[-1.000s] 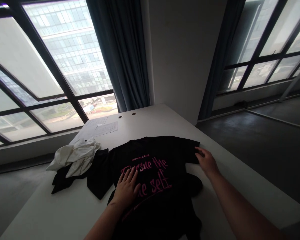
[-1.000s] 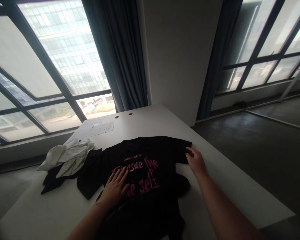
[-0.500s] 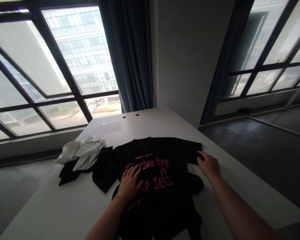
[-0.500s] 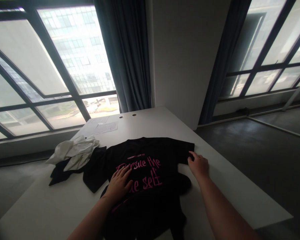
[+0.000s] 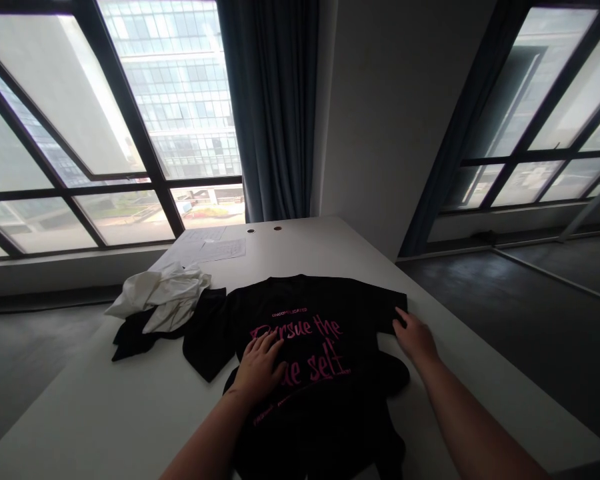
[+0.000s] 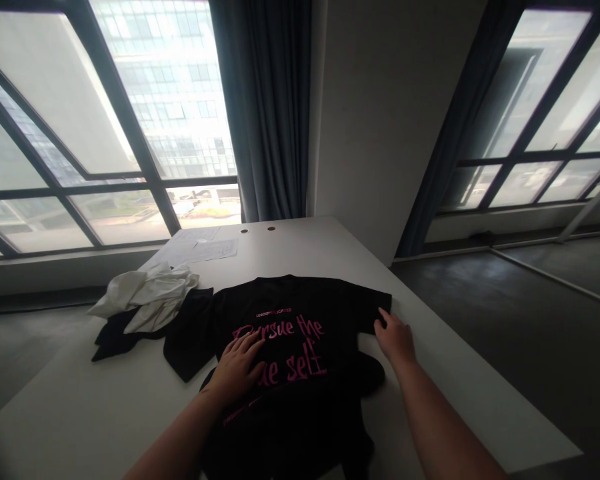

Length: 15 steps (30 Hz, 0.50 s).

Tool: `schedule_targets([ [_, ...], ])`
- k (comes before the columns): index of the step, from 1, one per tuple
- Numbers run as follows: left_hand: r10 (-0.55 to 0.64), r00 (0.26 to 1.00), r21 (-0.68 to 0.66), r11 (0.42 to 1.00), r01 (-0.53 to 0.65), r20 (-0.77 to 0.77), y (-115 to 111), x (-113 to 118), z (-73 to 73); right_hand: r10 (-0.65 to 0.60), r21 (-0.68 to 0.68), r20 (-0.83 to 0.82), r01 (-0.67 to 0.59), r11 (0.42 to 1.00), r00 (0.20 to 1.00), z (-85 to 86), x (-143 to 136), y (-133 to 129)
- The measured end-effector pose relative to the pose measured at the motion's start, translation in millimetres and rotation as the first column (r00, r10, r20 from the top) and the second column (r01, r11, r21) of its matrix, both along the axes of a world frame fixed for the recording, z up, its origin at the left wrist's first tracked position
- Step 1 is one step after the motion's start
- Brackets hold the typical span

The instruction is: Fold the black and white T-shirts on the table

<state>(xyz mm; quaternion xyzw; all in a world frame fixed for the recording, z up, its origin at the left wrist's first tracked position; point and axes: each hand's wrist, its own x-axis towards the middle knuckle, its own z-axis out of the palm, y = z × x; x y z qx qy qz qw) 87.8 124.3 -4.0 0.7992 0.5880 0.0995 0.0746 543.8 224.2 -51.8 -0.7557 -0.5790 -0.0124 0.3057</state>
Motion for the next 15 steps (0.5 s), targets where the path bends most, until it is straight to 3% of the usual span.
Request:
schedule_targets([
  [5, -0.001, 1.0, 0.007, 1.0, 0.001, 0.023, -0.2, -0.9, 0.4, -0.013, 0.025, 0.047, 0.012, 1.0, 0.999, 35.4, -22.8, 8.2],
  [9, -0.005, 1.0, -0.01, 1.0, 0.005, 0.024, -1.6, 0.0, 4.7, 0.185, 0.022, 0.159, -0.191, 0.981, 0.97, 77.4, -66.7, 19.0],
  [12, -0.005, 1.0, -0.022, 1.0, 0.005, 0.022, -2.6, 1.0, 8.3, 0.455, -0.13, 0.23, -0.436, 0.89, 0.86, 97.8, -110.2, 18.3],
  [15, -0.011, 1.0, -0.017, 1.0, 0.012, 0.027, -3.1, 1.2, 9.5, 0.659, -0.377, 0.188, -0.566, 0.733, 0.728, 98.3, -147.3, 10.5],
])
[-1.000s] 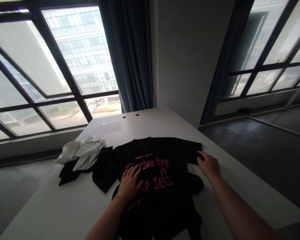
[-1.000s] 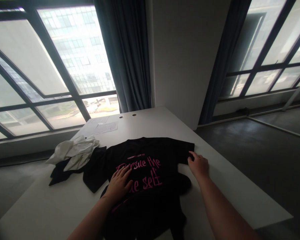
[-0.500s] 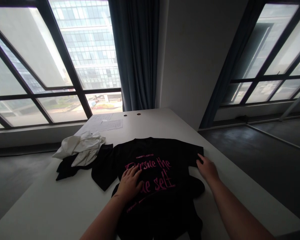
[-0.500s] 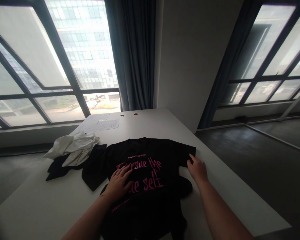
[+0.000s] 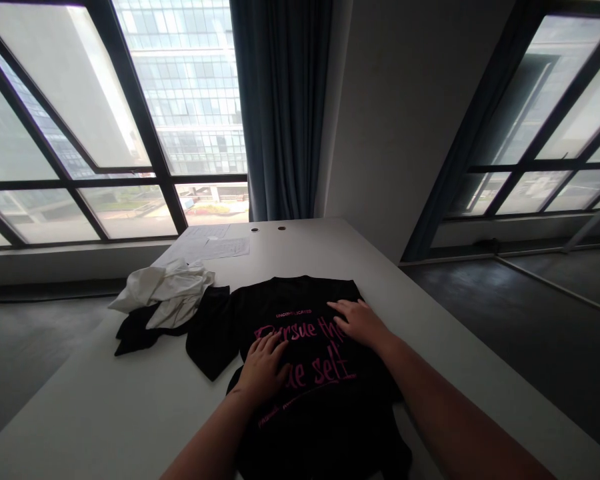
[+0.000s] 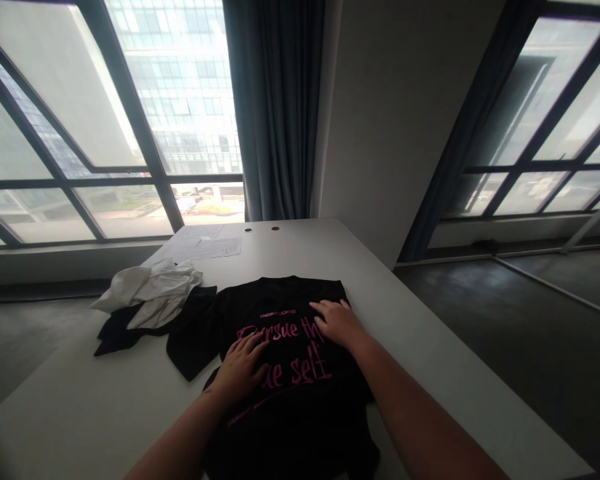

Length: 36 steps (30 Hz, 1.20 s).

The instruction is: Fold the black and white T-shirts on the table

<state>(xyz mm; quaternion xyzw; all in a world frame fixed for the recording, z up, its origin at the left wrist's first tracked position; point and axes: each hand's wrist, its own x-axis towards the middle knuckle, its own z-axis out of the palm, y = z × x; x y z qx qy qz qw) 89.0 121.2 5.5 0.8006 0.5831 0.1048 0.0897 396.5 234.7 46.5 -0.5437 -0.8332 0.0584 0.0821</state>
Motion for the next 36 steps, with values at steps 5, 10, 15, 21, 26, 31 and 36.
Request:
schedule_targets([
  [5, -0.013, 1.0, 0.013, 1.0, 0.013, 0.017, 0.5, -2.2, -3.6, 0.071, -0.235, 0.091, -0.048, 0.971, 0.993, -27.2, -21.5, -10.4],
  [10, -0.025, 0.999, 0.011, 1.0, 0.025, 0.025, 2.3, -5.0, -9.2, 0.034, -0.149, 0.052, -0.026, 0.989, 0.998, -42.1, -14.8, -7.3],
  [15, -0.023, 0.999, 0.013, 1.0, 0.023, 0.029, 2.6, -4.7, -10.0, -0.235, 0.017, 0.069, 0.234, 0.972, 0.969, -31.1, -9.8, 11.5],
  [21, -0.027, 0.999, 0.007, 1.0, 0.026, 0.038, 2.0, -4.7, -7.7, -0.264, -0.047, 0.181, 0.276, 0.96, 0.947, -29.1, -23.3, 39.6],
  [26, -0.043, 0.998, 0.015, 0.999, 0.042, 0.047, 2.1, -6.7, -10.5, -0.181, -0.109, 0.174, 0.202, 0.973, 0.968, -37.2, -49.5, 50.1],
  [31, -0.039, 0.998, 0.005, 0.999, 0.039, 0.058, 2.2, -7.2, -11.7, 0.091, -0.192, 0.032, -0.083, 0.978, 0.995, -41.6, -62.7, 53.1],
  [36, -0.047, 0.995, 0.01, 0.999, 0.046, 0.083, 2.3, -7.3, -12.5, 0.078, -0.093, -0.047, -0.082, 0.992, 0.996, -49.5, -58.8, 76.0],
])
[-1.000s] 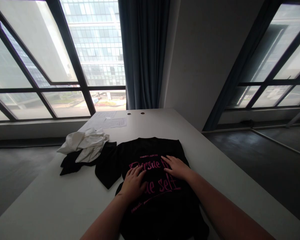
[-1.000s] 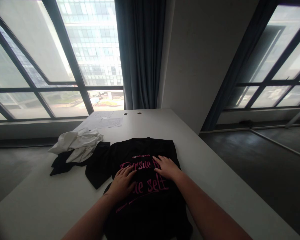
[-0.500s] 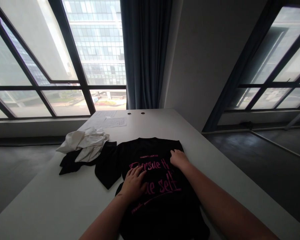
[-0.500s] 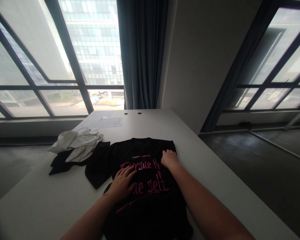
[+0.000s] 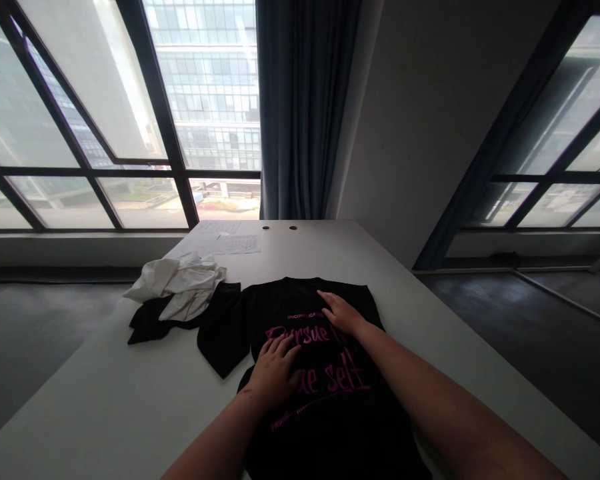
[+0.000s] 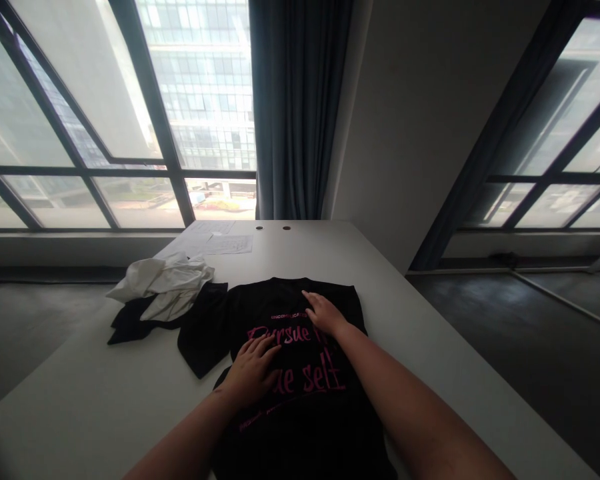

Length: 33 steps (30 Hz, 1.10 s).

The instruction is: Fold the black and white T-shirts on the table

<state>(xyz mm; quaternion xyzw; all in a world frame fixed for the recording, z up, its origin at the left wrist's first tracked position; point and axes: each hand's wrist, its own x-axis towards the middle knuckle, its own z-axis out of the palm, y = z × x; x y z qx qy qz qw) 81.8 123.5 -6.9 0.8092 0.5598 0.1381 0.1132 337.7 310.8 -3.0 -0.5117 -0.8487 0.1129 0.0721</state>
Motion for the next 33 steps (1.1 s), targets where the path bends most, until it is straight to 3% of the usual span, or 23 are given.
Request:
schedule_targets([
  [4, 0.003, 1.0, -0.007, 1.0, -0.003, 0.006, -0.6, -0.6, 1.1, -0.2, -0.012, 0.107, 0.203, 0.979, 0.974, -9.3, 8.8, 27.8],
  [7, 0.004, 1.0, -0.006, 1.0, -0.004, 0.008, -1.0, -1.0, 2.6, -0.272, -0.029, 0.152, 0.28, 0.96, 0.95, -18.3, 16.8, 38.4],
  [13, 0.007, 1.0, -0.011, 1.0, -0.007, 0.007, 1.5, 3.0, 0.2, -0.322, -0.014, 0.177, 0.329, 0.944, 0.93, -32.2, 26.3, 46.0],
  [21, 0.026, 0.999, -0.002, 1.0, -0.026, -0.035, 2.7, 10.0, 3.2, -0.476, -0.053, 0.19, 0.493, 0.868, 0.859, -30.7, 36.1, 72.0],
  [27, 0.06, 0.994, -0.012, 0.998, -0.061, -0.088, 6.9, 18.8, 3.8, -0.505, -0.051, 0.18, 0.521, 0.852, 0.844, -33.3, 45.4, 80.9],
  [30, 0.069, 0.988, -0.038, 0.996, -0.075, -0.136, 17.1, 23.9, 10.9, -0.511, -0.051, 0.18, 0.527, 0.849, 0.841, -35.3, 48.9, 83.6],
  [33, 0.133, 0.973, -0.062, 0.987, -0.147, -0.19, 45.3, 23.1, 24.0, -0.513, -0.049, 0.18, 0.528, 0.848, 0.839, -36.8, 50.1, 84.4],
])
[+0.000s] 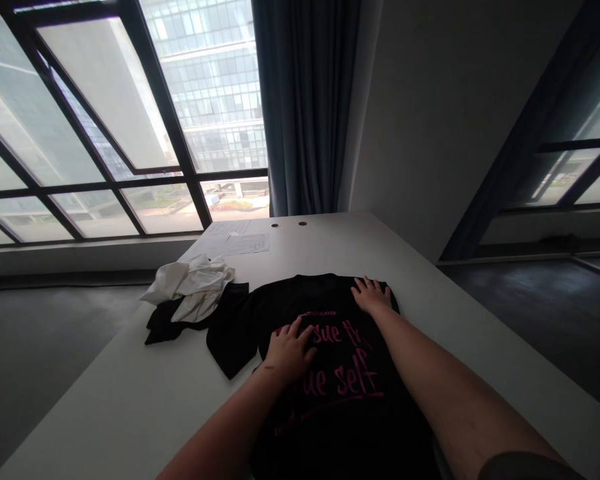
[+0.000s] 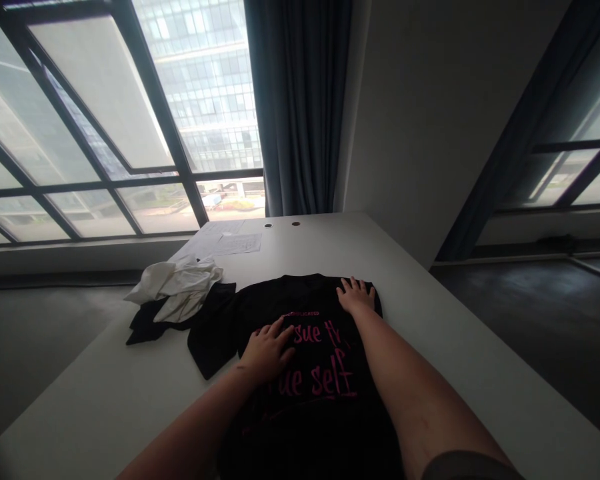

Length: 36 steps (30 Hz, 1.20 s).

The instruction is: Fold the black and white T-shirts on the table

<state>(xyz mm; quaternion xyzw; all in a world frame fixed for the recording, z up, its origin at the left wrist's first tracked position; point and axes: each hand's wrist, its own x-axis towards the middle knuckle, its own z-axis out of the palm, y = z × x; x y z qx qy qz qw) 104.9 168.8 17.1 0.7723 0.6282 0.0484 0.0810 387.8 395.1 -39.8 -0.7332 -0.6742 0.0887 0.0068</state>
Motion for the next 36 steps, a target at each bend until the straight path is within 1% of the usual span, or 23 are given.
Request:
schedule_targets([
  [3, 0.115, 0.992, 0.019, 0.993, -0.114, -0.048, 46.1, -7.9, 7.8, 0.004, 0.007, -0.005, -0.004, 1.0, 1.0, -0.5, -0.1, -0.5],
  [5, 0.162, 0.984, -0.03, 0.986, -0.165, -0.073, 79.0, -13.4, 5.8, 0.0, 0.011, -0.008, 0.0, 1.0, 1.0, -0.2, -0.1, -0.2],
  [7, 0.192, 0.978, -0.105, 0.974, -0.201, -0.086, 107.5, -15.6, -0.9, -0.008, 0.008, -0.012, 0.008, 1.0, 1.0, 0.7, 0.4, 1.3],
  [10, 0.265, 0.961, -0.15, 0.95, -0.275, -0.083, 138.2, -11.1, -12.7, -0.02, -0.01, -0.016, 0.02, 1.0, 1.0, 3.4, 2.0, 5.0],
  [13, 0.332, 0.94, -0.151, 0.928, -0.339, -0.073, 158.6, -3.5, -20.5, -0.02, -0.023, -0.013, 0.019, 1.0, 1.0, 7.3, 3.9, 8.7],
  [18, 0.334, 0.941, -0.116, 0.934, -0.339, -0.062, 184.7, -1.7, -26.7, -0.015, -0.033, 0.006, 0.015, 0.999, 1.0, 11.2, 8.1, 16.7],
  [24, 0.335, 0.941, -0.08, 0.938, -0.339, -0.059, 206.5, -3.8, -33.3, 0.002, -0.038, 0.001, -0.002, 0.999, 1.0, 8.4, 13.4, 33.2],
  [30, 0.338, 0.939, -0.083, 0.936, -0.342, -0.057, 215.5, -2.3, -30.8, -0.02, -0.022, -0.004, 0.02, 1.0, 1.0, 8.9, 14.8, 42.9],
  [36, 0.338, 0.941, -0.056, 0.939, -0.339, -0.032, 214.7, -4.0, -29.9, -0.02, -0.005, -0.015, 0.02, 1.0, 1.0, 9.4, 13.1, 39.6],
])
